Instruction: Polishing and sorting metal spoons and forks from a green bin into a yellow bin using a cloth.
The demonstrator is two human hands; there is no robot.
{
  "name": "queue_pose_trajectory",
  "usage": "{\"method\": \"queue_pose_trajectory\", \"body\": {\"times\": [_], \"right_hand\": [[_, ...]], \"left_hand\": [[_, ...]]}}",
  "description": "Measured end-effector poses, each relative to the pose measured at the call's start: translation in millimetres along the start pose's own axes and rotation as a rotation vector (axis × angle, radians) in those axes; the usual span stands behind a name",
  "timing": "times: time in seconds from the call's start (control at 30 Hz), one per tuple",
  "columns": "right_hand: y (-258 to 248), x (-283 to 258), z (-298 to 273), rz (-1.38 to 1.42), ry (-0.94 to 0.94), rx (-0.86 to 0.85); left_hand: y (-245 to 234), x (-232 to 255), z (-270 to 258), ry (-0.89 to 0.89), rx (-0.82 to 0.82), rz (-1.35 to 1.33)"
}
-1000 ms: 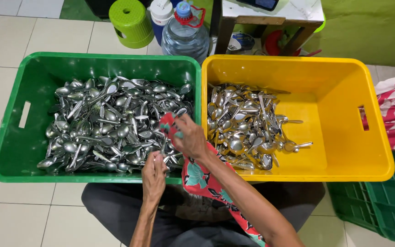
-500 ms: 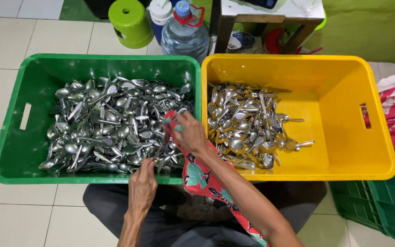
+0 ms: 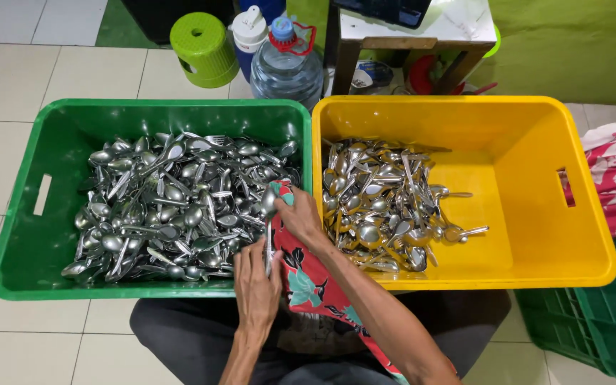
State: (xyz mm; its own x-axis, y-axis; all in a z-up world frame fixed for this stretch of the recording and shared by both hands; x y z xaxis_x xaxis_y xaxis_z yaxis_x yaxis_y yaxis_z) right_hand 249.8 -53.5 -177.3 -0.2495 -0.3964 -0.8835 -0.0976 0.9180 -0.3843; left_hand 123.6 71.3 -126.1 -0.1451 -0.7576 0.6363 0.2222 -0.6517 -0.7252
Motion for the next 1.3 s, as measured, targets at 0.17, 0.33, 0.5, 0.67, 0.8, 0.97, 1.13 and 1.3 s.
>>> {"method": "queue_pose_trajectory", "body": {"times": [0.17, 0.33, 0.5, 0.67, 0.8, 0.97, 1.13, 1.3], "right_hand": [[-3, 18, 3, 0.172, 0.074, 0.099], [-13, 17, -5, 0.19, -0.05, 0.128], [-23, -51, -55, 0.352, -0.016, 0.153], [-15, -65, -84, 0.085, -0.283, 0.231], [-21, -64, -97, -0.161, -0.454, 0.342], [-21, -81, -110, -0.45, -0.716, 0.543], [-10, -89, -108, -0.548, -0.769, 0.073], [-18, -79, -119, -0.573, -0.724, -0.017]], "left_hand": [[42, -1, -41, -0.122, -0.281, -0.141], [4, 13, -41, -0.233, -0.568, -0.442], [-4, -18, 38, -0.472, -0.124, -1.083], [16, 3, 72, -0.566, 0.016, -1.326], [11, -2, 74, -0.593, 0.153, -1.529], [0, 15, 78, -0.701, 0.247, -1.648], [23, -19, 68, -0.579, -0.022, -1.574], [31, -19, 65, -0.619, 0.059, -1.595]]}}
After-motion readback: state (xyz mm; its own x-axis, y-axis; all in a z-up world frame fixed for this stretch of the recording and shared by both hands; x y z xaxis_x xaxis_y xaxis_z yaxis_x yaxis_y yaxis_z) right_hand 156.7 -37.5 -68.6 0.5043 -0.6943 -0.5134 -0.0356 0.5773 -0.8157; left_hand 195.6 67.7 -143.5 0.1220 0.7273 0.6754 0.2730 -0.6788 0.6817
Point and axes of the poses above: each hand's wrist, its own z-axis towards the middle knuckle, its own y-axis out of the palm, x = y × z, the point moved 5 cm from there along z, towards the middle knuckle, and after that the axes turned 5 degrees about -z, right-handed, at the moved point
